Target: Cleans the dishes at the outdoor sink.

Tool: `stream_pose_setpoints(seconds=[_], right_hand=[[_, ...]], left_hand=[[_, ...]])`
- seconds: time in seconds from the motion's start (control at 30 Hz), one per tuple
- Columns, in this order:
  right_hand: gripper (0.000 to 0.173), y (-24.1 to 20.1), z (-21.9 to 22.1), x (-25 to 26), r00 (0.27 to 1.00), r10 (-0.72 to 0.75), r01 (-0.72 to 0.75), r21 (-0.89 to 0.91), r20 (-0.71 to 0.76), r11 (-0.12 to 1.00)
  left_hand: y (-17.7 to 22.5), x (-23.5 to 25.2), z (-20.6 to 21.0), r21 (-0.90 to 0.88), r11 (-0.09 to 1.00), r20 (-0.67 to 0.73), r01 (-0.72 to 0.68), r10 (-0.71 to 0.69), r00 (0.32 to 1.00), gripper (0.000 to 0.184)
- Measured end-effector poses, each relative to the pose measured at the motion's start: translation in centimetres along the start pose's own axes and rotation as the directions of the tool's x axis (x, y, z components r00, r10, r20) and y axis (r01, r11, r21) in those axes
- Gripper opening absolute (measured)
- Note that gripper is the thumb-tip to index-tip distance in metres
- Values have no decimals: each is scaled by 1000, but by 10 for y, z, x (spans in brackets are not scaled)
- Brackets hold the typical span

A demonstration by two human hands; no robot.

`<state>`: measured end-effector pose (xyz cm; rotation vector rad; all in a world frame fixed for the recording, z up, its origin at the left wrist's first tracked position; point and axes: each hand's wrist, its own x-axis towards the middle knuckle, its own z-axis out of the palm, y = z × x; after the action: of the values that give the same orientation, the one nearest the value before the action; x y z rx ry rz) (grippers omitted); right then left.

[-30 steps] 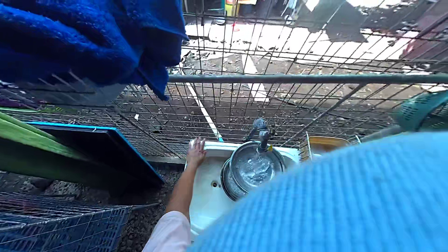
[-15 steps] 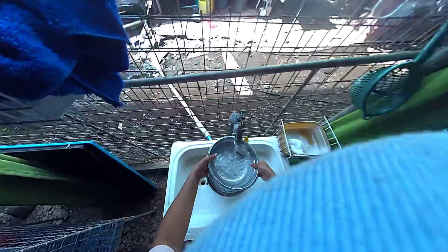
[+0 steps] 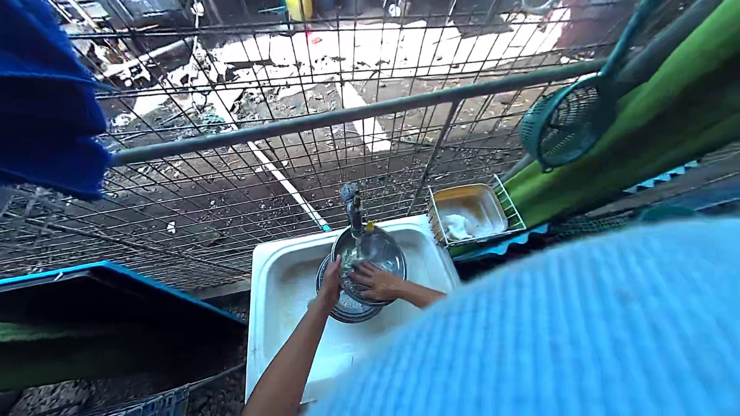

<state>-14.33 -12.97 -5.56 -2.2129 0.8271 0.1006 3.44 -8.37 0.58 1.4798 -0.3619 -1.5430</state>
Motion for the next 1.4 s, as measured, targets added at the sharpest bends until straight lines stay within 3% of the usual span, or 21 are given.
stream_pose_setpoints(seconds=[0.03, 0.1, 0.17, 0.27, 0.33, 0.4, 0.5, 0.63, 0.8, 0.87, 1.0, 1.1, 1.17, 1.23, 1.33, 1.4], right_hand=[[65, 10, -17, -10, 993, 112, -108, -120, 33, 987], [65, 25, -39, -15, 957, 286, -289, -182, -45, 940], [62, 19, -60, -9, 897, 414, -427, -61, -155, 902], [67, -6, -80, -21, 755, 604, -558, 235, -254, 796], [79, -4, -83, -38, 645, 705, -598, 380, -294, 705], [91, 17, -74, -47, 567, 776, -581, 535, -275, 614], [82, 40, -51, -51, 481, 850, -297, 871, -218, 391], [72, 37, -54, -55, 517, 850, -194, 952, -106, 236], [60, 31, -52, -67, 581, 814, -173, 977, 3, 120], [66, 26, -47, -71, 566, 820, -143, 970, -82, 196], [78, 21, -49, -80, 573, 740, -204, 814, -351, 544], [79, 1, -76, -66, 535, 742, -595, 442, -405, 671], [82, 5, -70, -40, 578, 648, -677, 152, -496, 720], [76, 14, -45, -8, 684, 509, -599, -3, -522, 801], [69, -19, -19, 25, 834, 384, -357, 144, -396, 923], [59, -32, -7, 26, 958, 138, -84, 216, -250, 973]], left_hand=[[7, -2, 2, 10, 999, -6, 31, -30, 1000, 53], [12, -1, 12, 7, 997, -10, 82, -82, 997, 54], [18, 11, 30, -30, 997, -21, 72, -73, 997, 51], [30, 24, 48, -45, 995, 69, 86, -83, 994, 46], [38, 26, 61, -13, 995, 36, 100, -100, 994, 41], [45, 26, 70, 49, 994, 32, 102, -104, 994, 39], [49, 22, 80, 106, 992, 15, 70, -72, 997, 35], [44, 20, 69, -16, 998, 37, 69, -68, 997, 45], [59, 0, 64, 157, 979, 104, 131, -148, 983, 52], [56, 4, 54, 164, 980, 115, 114, -134, 984, 54], [32, 30, 17, -36, 987, 119, 153, -148, 982, 35], [8, 33, 23, -194, 976, 35, 97, -92, 995, 41], [-6, 25, 39, -267, 963, 6, 41, -41, 999, 42], [-19, 20, 47, -319, 948, 42, 16, -3, 999, 44], [-23, 23, 46, -360, 930, 29, -68, 84, 996, 34], [-13, 22, 29, -370, 921, 7, -123, 135, 991, 31]])
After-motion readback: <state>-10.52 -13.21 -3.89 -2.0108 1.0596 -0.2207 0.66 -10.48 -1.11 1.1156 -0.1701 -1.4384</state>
